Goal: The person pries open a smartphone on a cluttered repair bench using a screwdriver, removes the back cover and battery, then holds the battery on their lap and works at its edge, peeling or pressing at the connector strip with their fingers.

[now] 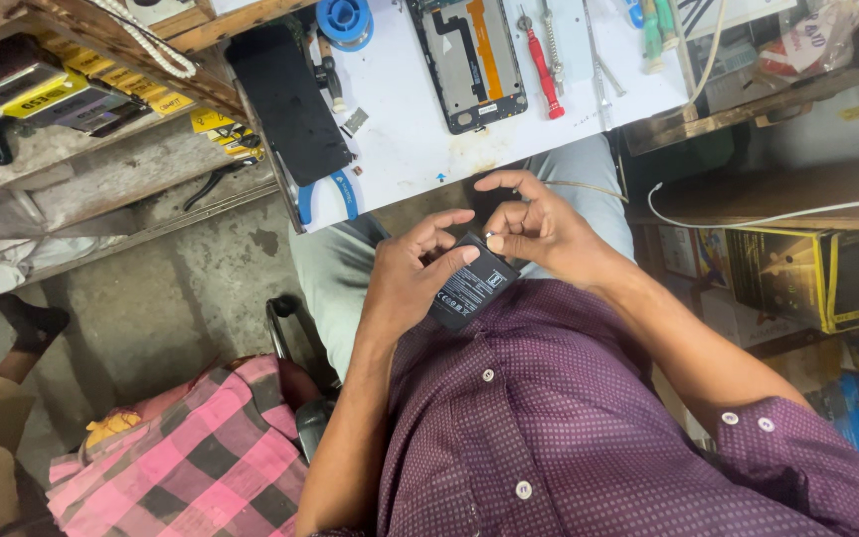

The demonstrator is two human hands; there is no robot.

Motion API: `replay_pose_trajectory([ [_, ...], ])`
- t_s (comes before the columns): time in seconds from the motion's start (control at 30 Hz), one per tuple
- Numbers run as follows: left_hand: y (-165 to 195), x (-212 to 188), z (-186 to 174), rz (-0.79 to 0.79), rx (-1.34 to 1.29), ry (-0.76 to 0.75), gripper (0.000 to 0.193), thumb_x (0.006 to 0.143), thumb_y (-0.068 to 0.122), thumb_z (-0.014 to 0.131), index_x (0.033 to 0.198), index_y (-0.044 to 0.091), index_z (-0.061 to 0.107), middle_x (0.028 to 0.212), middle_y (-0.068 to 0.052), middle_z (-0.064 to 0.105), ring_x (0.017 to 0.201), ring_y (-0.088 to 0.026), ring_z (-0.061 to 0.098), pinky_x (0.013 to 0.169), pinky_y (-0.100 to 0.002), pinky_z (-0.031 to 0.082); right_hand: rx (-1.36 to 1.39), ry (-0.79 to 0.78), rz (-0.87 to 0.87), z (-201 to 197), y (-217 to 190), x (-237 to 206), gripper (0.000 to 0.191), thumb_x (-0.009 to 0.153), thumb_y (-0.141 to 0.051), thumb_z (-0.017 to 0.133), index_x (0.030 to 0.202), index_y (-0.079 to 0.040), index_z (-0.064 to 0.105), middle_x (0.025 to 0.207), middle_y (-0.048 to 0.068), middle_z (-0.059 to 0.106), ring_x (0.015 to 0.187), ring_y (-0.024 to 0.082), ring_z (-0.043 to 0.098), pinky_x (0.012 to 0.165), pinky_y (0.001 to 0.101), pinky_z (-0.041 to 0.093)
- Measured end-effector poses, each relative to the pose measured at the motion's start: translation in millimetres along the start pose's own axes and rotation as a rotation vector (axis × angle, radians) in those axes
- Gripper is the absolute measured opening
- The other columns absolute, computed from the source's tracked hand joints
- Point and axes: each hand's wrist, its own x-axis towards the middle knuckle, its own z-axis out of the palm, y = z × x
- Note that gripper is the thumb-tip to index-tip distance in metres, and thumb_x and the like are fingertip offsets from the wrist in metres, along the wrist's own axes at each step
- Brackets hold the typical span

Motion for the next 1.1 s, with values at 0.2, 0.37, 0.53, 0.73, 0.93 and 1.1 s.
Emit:
replay_pose_trajectory([
  [0.2,-1.8,0.0,-1.0,0.019,0.005,-0.014,0.042,0.089,0.019,0.078,0.13,0.012,0.07,0.081,0.0,0.075,0.067,-0.004,0.063,0.062,-0.023,0.05,0.119,0.001,0.037,-0.3,3.1,-0.6,0.06,0.096,0.001,0.067,0.149,-0.006,0.04,0.093,0.004,0.067,0.087,0.01,0.065,0.078,0.0262,0.053],
  [0.37,-2.8,-0.4,-1.2,0.0,0.018,-0.005,0.041,0.089,0.019,0.078,0.129,0.011,0.07,0.08,0.0,0.075,0.065,-0.004,0.063,0.06,-0.023,0.05,0.143,0.0,0.073,-1.1,3.6,2.0,0.059,0.095,0.001,0.068,0.147,-0.004,0.04,0.092,0.005,0.067,0.085,0.011,0.065,0.077,0.0268,0.053],
  [0.53,-3.2,-0.1,-0.3,-0.016,0.029,0.004,0.042,0.089,0.017,0.078,0.129,0.011,0.07,0.078,0.0,0.074,0.065,-0.004,0.062,0.059,-0.023,0.05,0.165,0.031,0.115,-2.7,-0.2,1.3,0.055,0.098,-0.005,0.065,0.147,-0.003,0.041,0.094,0.005,0.068,0.085,0.01,0.065,0.075,0.0261,0.054],
  [0.73,-0.6,0.7,-0.1,-0.035,0.023,0.001,0.044,0.088,0.016,0.078,0.13,0.01,0.069,0.077,0.001,0.073,0.065,-0.003,0.063,0.06,-0.022,0.051,0.146,0.008,0.103,-4.1,-0.9,4.8,0.061,0.094,-0.001,0.069,0.147,-0.003,0.04,0.092,0.005,0.067,0.084,0.011,0.064,0.074,0.0263,0.053],
  [0.93,2.0,0.0,-0.1,-0.037,0.011,-0.017,0.045,0.088,0.015,0.078,0.131,0.01,0.069,0.075,0.002,0.072,0.062,-0.003,0.058,0.058,-0.022,0.047,0.1,-0.01,0.092,-3.2,1.0,7.8,0.066,0.091,0.003,0.071,0.148,-0.004,0.038,0.088,0.006,0.066,0.08,0.011,0.062,0.073,0.0255,0.051],
  [1.1,0.1,1.2,-1.6,-0.02,0.006,-0.028,0.043,0.089,0.016,0.078,0.131,0.01,0.069,0.076,0.002,0.072,0.064,-0.003,0.058,0.059,-0.022,0.048,0.103,-0.012,0.07,-1.4,1.9,6.0,0.062,0.095,0.003,0.068,0.148,-0.004,0.039,0.089,0.005,0.064,0.083,0.01,0.061,0.078,0.0257,0.051],
])
